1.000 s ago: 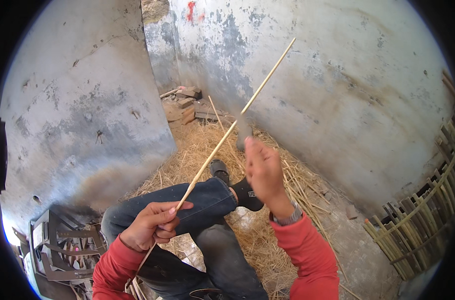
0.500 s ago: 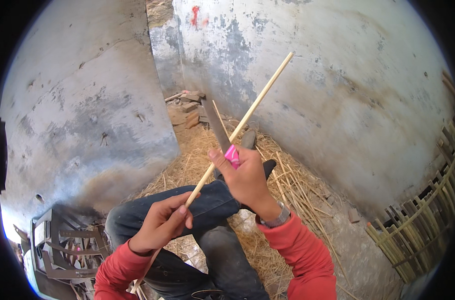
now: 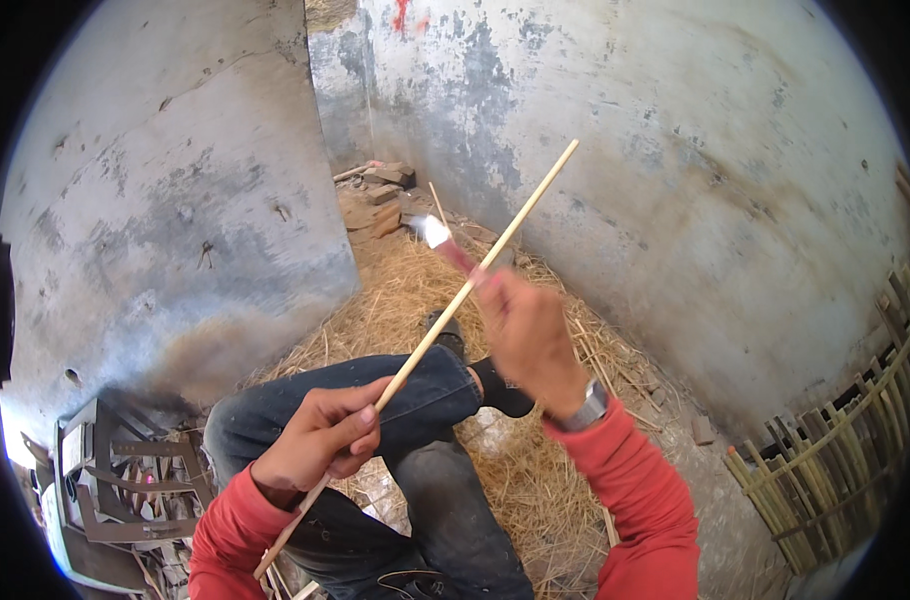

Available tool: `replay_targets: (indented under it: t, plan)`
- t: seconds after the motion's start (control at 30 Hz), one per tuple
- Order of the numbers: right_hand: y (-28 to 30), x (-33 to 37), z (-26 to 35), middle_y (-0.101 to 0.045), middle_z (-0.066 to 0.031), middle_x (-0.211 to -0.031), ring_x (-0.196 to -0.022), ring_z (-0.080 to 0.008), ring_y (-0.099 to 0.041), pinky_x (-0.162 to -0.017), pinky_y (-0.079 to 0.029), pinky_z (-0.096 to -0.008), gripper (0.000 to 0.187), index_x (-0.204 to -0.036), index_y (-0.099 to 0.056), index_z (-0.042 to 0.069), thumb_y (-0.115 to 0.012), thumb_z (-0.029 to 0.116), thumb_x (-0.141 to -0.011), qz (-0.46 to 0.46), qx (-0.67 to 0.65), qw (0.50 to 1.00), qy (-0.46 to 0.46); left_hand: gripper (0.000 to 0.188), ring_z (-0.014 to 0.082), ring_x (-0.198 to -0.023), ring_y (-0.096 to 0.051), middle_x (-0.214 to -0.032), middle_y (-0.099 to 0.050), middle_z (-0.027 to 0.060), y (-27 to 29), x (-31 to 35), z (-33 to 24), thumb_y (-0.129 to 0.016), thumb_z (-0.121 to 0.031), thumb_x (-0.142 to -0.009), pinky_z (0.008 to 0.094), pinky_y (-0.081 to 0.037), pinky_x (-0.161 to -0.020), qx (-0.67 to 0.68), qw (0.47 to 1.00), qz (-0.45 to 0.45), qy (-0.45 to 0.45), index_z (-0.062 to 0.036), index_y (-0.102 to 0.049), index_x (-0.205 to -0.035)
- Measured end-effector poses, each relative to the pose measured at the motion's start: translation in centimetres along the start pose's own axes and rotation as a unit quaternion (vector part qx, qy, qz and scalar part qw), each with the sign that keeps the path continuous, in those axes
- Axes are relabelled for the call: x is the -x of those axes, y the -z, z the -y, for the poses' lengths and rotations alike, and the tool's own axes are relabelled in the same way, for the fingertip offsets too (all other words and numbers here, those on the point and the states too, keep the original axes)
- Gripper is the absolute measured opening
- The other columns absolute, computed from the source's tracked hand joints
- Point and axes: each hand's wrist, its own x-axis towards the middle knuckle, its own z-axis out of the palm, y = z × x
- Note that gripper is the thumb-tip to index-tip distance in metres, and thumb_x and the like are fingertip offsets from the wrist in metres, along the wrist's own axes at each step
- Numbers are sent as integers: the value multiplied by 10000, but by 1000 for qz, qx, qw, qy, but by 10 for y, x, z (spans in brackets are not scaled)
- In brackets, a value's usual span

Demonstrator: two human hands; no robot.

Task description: The person scrapes thin wooden sticks with a knife to smooth them while sitting on a straw-covered floor.

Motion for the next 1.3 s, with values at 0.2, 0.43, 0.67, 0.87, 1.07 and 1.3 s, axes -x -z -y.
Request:
replay_targets:
  t: [0.2,0.43,0.67,0.87,1.07,1.3]
  plan:
    - [-7,38,13,-488,-198,-537,-446,-357,-533,-461,-382,-425,383,-823,-601,-1,-554,279,-1080,40,-60,996,-55,460,30,-503,-348,-713,-473,-14,-4,-7,4,-525,-156,-1101,208,-252,-435,14,999,12,36,-52,-470,-1545]
    - [0,61,27,-491,-183,-542,-459,-352,-553,-460,-389,-414,382,-837,-603,-2,-558,287,-1084,103,-115,985,-75,475,31,-498,-325,-721,-462,-8,-6,-16,14,-523,-185,-1103,197,-230,-433,128,988,36,79,-45,-452,-1550]
    - [17,41,11,-489,18,-554,-520,-87,-408,-478,-339,-330,324,-844,-670,4,-657,267,-1032,69,-332,921,-189,455,38,-483,-322,-741,-503,12,-15,-25,13,-479,-178,-1114,196,-259,-418,166,981,59,79,-26,-443,-1542]
    - [61,-13,33,-491,84,-582,-490,-28,-413,-444,-304,-270,235,-867,-689,41,-745,243,-973,13,-379,903,-203,465,45,-540,-398,-860,-612,32,-35,-26,-14,-505,-182,-1109,198,-322,-478,108,991,84,6,-64,-444,-1554]
    - [104,-57,32,-479,50,-561,-470,-70,-429,-434,-301,-312,297,-857,-674,22,-695,273,-1015,-79,-252,962,-68,362,49,-511,-395,-857,-653,44,-40,-6,-28,-581,-146,-1072,219,-326,-473,24,997,47,-56,26,-610,-1389]
    - [80,-51,35,-462,-167,-565,-458,-204,-447,-471,-365,-411,380,-857,-624,-4,-530,277,-1095,-115,38,992,43,329,46,-504,-404,-843,-645,44,-28,-8,-38,-588,-101,-1058,223,-315,-454,-29,993,-30,-109,37,-640,-1352]
